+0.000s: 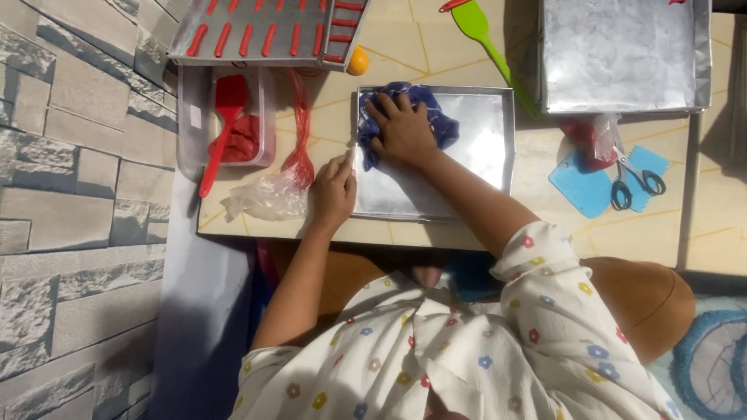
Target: The person cleans a baking tray with a cloth, pipes red dough in lines, and smooths the lines with their finger.
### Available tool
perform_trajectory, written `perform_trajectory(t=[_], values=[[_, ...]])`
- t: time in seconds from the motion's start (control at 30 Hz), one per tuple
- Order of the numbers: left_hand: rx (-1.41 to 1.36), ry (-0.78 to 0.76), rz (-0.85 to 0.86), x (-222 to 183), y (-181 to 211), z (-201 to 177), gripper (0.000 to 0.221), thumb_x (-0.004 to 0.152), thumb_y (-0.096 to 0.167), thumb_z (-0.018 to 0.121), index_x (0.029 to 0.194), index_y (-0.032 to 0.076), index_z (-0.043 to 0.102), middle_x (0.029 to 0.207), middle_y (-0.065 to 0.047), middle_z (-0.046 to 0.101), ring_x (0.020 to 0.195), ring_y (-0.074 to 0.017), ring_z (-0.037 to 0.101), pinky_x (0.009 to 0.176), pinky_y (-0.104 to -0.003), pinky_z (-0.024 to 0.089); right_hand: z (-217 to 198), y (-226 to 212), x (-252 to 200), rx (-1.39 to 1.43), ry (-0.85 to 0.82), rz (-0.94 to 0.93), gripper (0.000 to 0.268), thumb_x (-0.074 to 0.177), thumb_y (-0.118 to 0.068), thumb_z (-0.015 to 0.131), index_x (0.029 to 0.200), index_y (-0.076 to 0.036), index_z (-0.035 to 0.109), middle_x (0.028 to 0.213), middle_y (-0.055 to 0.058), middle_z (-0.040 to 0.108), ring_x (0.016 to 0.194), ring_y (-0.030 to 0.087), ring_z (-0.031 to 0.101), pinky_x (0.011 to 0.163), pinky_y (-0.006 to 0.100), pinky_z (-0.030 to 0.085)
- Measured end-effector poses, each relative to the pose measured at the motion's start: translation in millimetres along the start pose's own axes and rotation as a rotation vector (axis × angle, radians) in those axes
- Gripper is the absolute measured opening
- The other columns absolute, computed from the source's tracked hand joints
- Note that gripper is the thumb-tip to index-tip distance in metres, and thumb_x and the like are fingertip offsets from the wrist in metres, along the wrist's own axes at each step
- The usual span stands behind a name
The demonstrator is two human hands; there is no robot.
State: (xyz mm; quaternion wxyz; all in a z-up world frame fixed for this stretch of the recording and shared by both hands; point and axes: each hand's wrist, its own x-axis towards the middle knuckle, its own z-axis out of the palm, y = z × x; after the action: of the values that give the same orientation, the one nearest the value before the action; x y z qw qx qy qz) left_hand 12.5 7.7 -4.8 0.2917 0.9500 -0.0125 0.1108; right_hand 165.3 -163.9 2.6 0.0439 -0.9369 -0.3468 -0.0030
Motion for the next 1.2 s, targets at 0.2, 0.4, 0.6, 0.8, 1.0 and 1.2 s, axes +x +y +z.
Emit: perform_trajectory(t=[0.2, 0.4, 0.6, 0.8, 1.0, 1.2], values=[[-0.018, 0.062, 0.01, -3, -6, 8, 0.04, 0.104, 0.018, 0.054, 0.143, 0.014, 0.063, 0.119, -0.011, 0.07, 0.103, -0.0317, 0.07, 0.087, -0.043, 0.059, -3, -10, -15, 0.004, 0.03, -0.092, 0.065, 0.083, -0.045, 0.059, 0.144, -0.024, 0.06, 0.141, 0.004, 0.051, 0.121, 0.031, 0.045, 0.084, 0.051, 0.042], [-0.051, 0.08, 0.003, -5, -8, 16, 0.041, 0.104, 0.016, 0.054, 0.144, 0.012, 0.062, 0.118, -0.016, 0.068, 0.104, -0.0392, 0.068, 0.087, -0.049, 0.056, -17, -27, -64, 0.075, 0.061, -0.239, 0.058, 0.081, -0.04, 0.061, 0.136, -0.023, 0.066, 0.139, 0.005, 0.055, 0.119, 0.031, 0.049, 0.084, 0.051, 0.045], [-0.008, 0.077, -0.046, -5, -7, 20, 0.044, 0.102, 0.016, 0.056, 0.145, 0.016, 0.06, 0.12, -0.011, 0.067, 0.108, -0.0363, 0.066, 0.089, -0.047, 0.055, -1, -21, -92, 0.225, 0.067, -0.467, 0.048, 0.079, -0.036, 0.048, 0.121, -0.027, 0.07, 0.134, -0.001, 0.059, 0.111, 0.026, 0.053, 0.079, 0.045, 0.038], [0.031, 0.048, -0.072, 0, 18, 2, 0.051, 0.101, 0.016, 0.056, 0.152, 0.019, 0.052, 0.124, -0.012, 0.065, 0.112, -0.0346, 0.065, 0.09, -0.048, 0.056, 2, 2, -107, 0.339, -0.022, -0.58, 0.042, 0.083, -0.034, 0.044, 0.116, -0.033, 0.068, 0.13, -0.005, 0.061, 0.114, 0.023, 0.054, 0.081, 0.044, 0.035], [0.062, -0.041, -0.133, 4, 22, -5, 0.046, 0.103, 0.017, 0.054, 0.149, 0.019, 0.055, 0.128, -0.007, 0.065, 0.114, -0.0286, 0.066, 0.09, -0.041, 0.058, -14, 44, -150, 0.212, -0.234, -0.468, 0.044, 0.08, -0.035, 0.047, 0.122, -0.032, 0.061, 0.137, -0.003, 0.055, 0.116, 0.029, 0.051, 0.084, 0.051, 0.04], [0.062, -0.083, -0.116, 5, 17, -5, 0.044, 0.105, 0.018, 0.053, 0.149, 0.017, 0.056, 0.131, -0.009, 0.064, 0.115, -0.0284, 0.066, 0.09, -0.04, 0.059, -35, 49, -168, 0.158, -0.234, -0.354, 0.042, 0.082, -0.039, 0.045, 0.122, -0.032, 0.056, 0.141, -0.004, 0.049, 0.117, 0.027, 0.049, 0.081, 0.047, 0.04]])
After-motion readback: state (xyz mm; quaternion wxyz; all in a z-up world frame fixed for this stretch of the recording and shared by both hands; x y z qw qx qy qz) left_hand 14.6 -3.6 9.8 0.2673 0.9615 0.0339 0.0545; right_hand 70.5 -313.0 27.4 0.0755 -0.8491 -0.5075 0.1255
